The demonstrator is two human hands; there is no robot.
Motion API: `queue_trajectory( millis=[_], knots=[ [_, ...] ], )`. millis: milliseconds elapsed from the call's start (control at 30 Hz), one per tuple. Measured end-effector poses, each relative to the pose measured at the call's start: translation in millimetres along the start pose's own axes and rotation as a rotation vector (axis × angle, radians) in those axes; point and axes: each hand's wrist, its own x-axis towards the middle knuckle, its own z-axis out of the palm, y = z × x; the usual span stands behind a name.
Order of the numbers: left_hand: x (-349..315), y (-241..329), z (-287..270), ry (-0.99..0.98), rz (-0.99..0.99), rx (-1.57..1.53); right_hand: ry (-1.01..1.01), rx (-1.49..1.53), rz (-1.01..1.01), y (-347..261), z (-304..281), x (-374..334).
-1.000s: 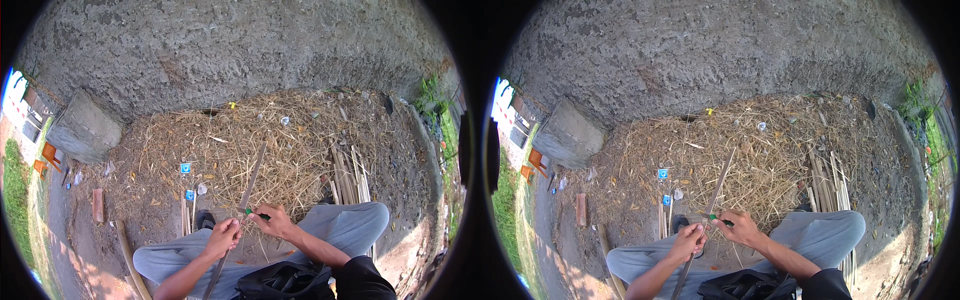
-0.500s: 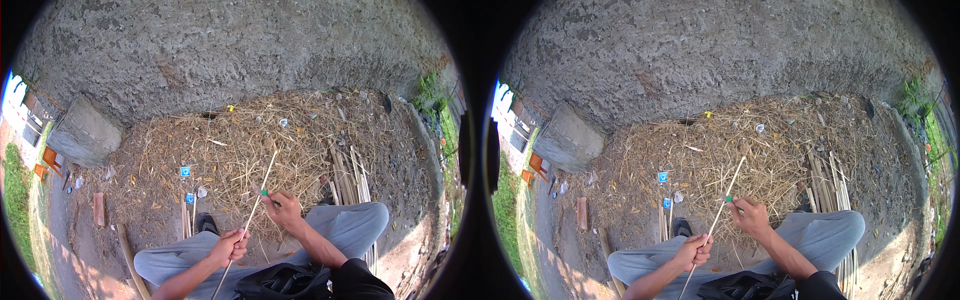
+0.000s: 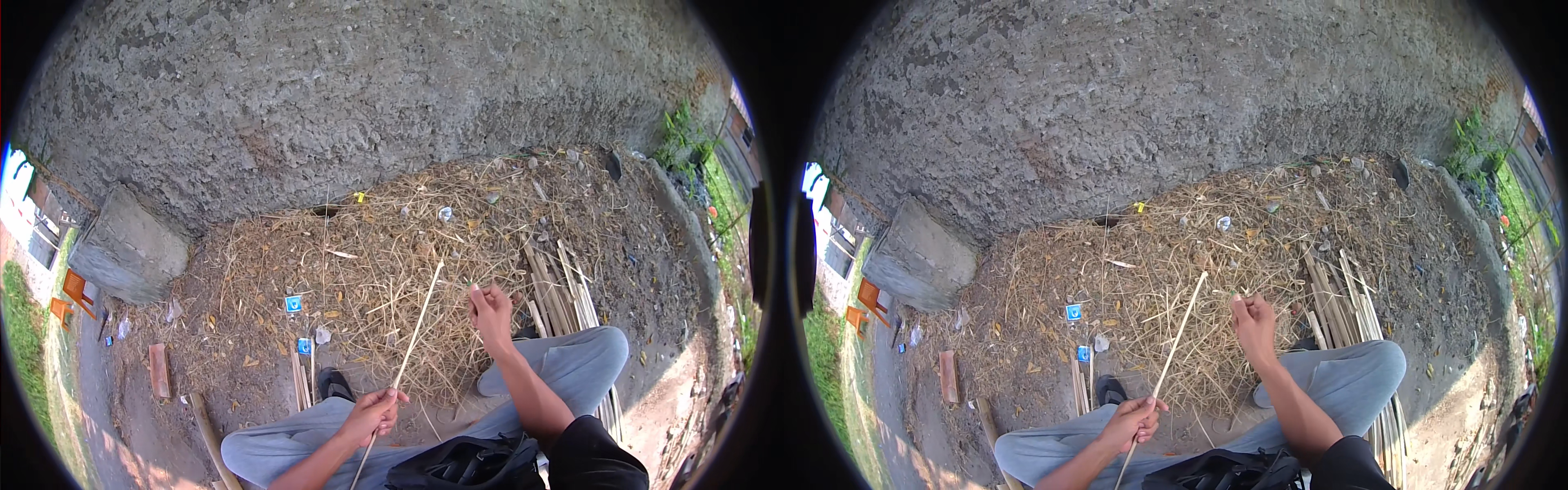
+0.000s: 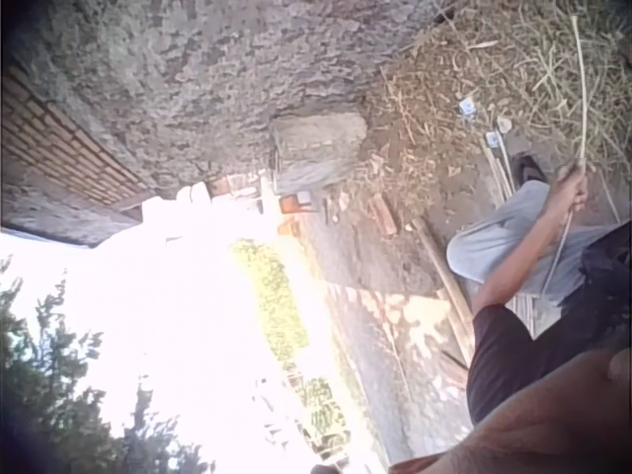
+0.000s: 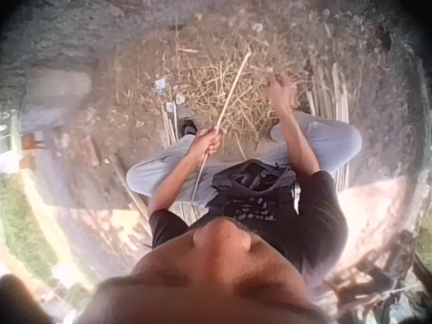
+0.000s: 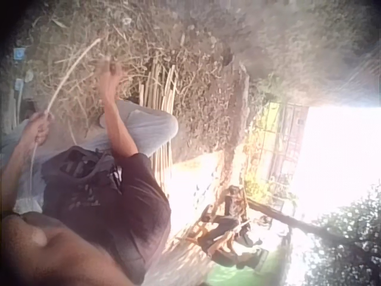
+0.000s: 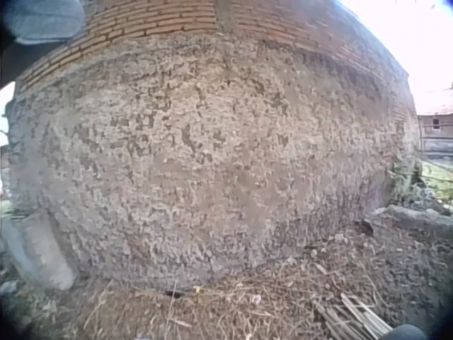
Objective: The person strips bark from a long bamboo strip using a knife, holding the strip with one hand while pulling the knife along it with the other.
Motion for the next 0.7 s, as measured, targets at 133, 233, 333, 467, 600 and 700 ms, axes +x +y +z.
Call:
queue_trajectory(
  millis=[133,233,333,467,600,700],
  knots=[
    [-1,7,-1,0.024,0.037,0.031,-0.327,-0.556,-0.558,3,30,-58],
    [-1,8,-1,0.066,0.061,0.060,-0.440,-0.658,-0.710,2,42,-83],
    [1,6,-2,0.081,0.056,0.047,-0.501,-0.728,-0.680,-4,44,-88],
    [3,7,-3,0.080,0.051,0.058,-0.516,-0.718,-0.758,2,43,-87],
    [4,8,-4,0.048,0.065,0.040,-0.529,-0.694,-0.781,6,44,-89],
    [1,6,-2,0.053,0.123,0.130,-0.553,-0.781,-0.775,2,44,-90]
  ],
)
